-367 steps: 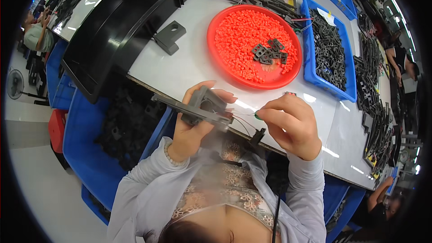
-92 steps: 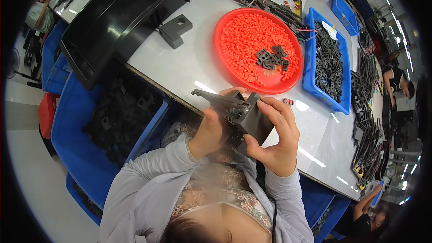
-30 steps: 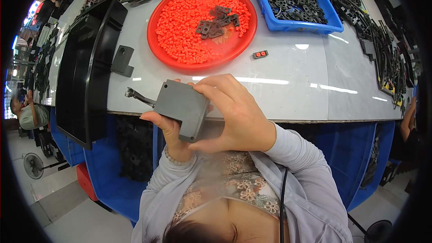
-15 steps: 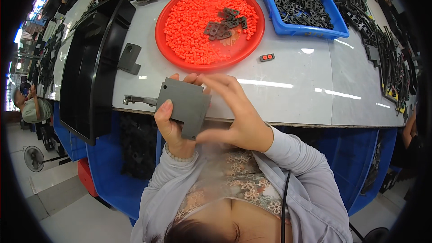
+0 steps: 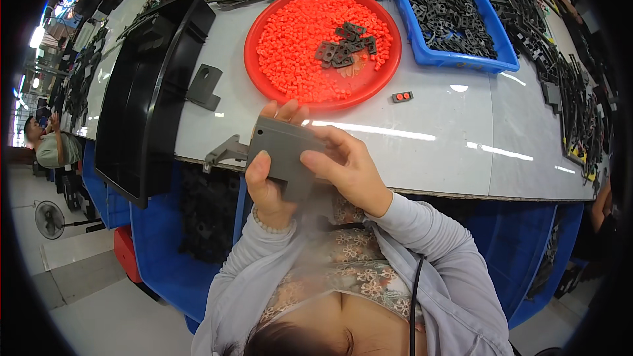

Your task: Assembling internal components, wiring, and a cooling fan into a plastic electronic housing.

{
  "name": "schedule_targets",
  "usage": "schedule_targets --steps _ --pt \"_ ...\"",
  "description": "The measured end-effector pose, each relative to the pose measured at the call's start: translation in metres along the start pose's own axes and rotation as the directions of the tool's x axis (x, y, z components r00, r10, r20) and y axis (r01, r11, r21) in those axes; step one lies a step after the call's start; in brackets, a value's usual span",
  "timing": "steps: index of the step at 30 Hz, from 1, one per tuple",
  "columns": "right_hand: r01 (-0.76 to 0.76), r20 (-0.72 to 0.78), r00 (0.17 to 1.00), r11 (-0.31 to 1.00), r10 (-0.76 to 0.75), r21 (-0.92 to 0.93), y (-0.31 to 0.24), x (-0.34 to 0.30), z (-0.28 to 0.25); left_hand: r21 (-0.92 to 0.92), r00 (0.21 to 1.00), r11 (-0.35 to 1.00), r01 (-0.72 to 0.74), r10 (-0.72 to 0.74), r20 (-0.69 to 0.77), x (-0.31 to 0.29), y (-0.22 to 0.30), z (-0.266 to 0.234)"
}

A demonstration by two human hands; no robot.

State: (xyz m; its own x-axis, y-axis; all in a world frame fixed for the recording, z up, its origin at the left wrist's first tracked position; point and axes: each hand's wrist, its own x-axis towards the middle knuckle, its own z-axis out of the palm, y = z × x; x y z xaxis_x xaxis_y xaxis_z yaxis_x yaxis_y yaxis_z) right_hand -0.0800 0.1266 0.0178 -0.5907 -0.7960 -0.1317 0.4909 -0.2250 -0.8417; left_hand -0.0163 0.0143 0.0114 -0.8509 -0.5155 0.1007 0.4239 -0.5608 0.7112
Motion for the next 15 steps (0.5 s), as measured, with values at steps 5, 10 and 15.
schedule_targets --steps 5,10,15 --pt "0.188 0.059 0.982 0.884 -0.180 -0.428 -0.014 0.005 0.004 -0.185 0.984 0.976 0.119 -0.141 -0.109 0.006 0.000 -0.007" --pt "0.381 0.113 0.916 0.746 -0.385 -0.546 0.009 0.014 0.003 -0.138 0.969 0.974 0.182 -0.202 -0.144 -0.002 0.013 -0.006" --pt "0.365 0.167 0.931 0.833 -0.325 -0.415 0.000 0.008 0.002 0.043 0.937 0.938 0.344 -0.340 -0.080 0.002 0.042 -0.007"
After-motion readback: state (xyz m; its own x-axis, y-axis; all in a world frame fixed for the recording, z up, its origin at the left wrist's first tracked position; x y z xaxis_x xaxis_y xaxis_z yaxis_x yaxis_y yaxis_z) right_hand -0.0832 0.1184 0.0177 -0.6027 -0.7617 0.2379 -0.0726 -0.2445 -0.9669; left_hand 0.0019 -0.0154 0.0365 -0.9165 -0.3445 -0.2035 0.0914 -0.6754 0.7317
